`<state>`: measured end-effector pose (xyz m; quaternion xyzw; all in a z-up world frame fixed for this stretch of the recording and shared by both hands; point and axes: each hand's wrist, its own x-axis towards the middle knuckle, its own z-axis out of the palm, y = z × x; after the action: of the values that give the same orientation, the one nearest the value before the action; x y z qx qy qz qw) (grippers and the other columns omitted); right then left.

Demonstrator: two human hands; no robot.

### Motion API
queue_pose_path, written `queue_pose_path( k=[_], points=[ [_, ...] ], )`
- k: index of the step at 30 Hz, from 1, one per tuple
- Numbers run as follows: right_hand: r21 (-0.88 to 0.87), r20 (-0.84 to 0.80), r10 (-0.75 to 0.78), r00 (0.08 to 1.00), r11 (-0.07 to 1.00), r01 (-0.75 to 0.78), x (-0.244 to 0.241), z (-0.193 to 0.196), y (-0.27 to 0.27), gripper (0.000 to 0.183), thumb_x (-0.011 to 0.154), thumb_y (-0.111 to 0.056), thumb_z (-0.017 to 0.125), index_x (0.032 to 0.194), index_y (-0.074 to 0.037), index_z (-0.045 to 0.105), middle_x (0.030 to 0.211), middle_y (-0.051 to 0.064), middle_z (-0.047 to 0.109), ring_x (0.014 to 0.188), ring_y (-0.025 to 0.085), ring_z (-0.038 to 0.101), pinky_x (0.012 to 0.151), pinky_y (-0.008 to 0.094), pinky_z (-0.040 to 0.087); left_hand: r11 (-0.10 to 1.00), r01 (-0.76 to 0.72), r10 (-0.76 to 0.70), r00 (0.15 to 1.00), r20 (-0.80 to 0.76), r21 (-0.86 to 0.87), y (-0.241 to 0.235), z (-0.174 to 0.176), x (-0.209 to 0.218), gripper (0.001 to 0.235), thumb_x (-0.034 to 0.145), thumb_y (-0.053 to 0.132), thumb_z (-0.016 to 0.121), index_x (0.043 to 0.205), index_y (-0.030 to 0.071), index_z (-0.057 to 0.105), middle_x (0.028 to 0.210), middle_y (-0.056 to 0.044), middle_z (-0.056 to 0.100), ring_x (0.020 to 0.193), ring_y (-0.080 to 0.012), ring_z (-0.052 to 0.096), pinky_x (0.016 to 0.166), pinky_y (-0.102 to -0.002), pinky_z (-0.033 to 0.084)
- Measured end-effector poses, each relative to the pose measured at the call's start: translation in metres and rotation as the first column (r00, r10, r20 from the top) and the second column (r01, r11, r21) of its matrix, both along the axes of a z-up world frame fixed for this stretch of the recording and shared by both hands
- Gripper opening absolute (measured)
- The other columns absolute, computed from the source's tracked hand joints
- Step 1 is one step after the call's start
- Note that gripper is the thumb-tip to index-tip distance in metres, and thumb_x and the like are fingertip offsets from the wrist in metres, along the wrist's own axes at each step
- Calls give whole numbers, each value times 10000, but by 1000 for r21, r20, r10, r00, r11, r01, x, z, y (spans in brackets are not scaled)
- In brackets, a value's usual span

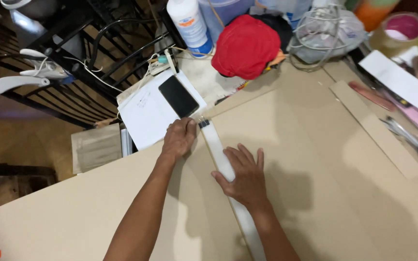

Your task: Using a utility knife and a straight edge to cut a large piece of cardboard or foam board.

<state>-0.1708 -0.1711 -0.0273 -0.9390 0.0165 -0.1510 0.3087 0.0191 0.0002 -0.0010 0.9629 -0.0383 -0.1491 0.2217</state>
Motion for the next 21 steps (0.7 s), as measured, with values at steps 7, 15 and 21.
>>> queue_pose_path(
  k=[7,15,21],
  points=[
    [-104,-12,-41,999,994,40,13,-10,5,660,814,-580,720,1336,-186,634,1349,-21,649,1375,288,517,1128,701,232,980,-83,25,952,-304,-179,-13,50,7,527,960,649,431,1257,280,662,1152,-10,652,1180,-210,568,1053,-392,420],
    [-138,163,-52,985,988,75,13,-6,2,583,778,-538,765,1228,-186,647,1282,-71,672,1318,255,568,1049,661,328,954,-104,-6,930,-367,-282,-19,45,21,269,937,468,620,1056,236,688,1001,53,699,968,-101,617,902,-251,449],
    [-105,194,-38,980,993,60,14,-6,1,543,778,-535,784,1200,-208,684,1275,-75,705,1290,283,591,1032,665,324,959,-139,17,898,-439,-248,-21,55,28,438,896,553,619,1077,180,762,1117,35,734,1089,-117,624,975,-284,459]
  ],
)
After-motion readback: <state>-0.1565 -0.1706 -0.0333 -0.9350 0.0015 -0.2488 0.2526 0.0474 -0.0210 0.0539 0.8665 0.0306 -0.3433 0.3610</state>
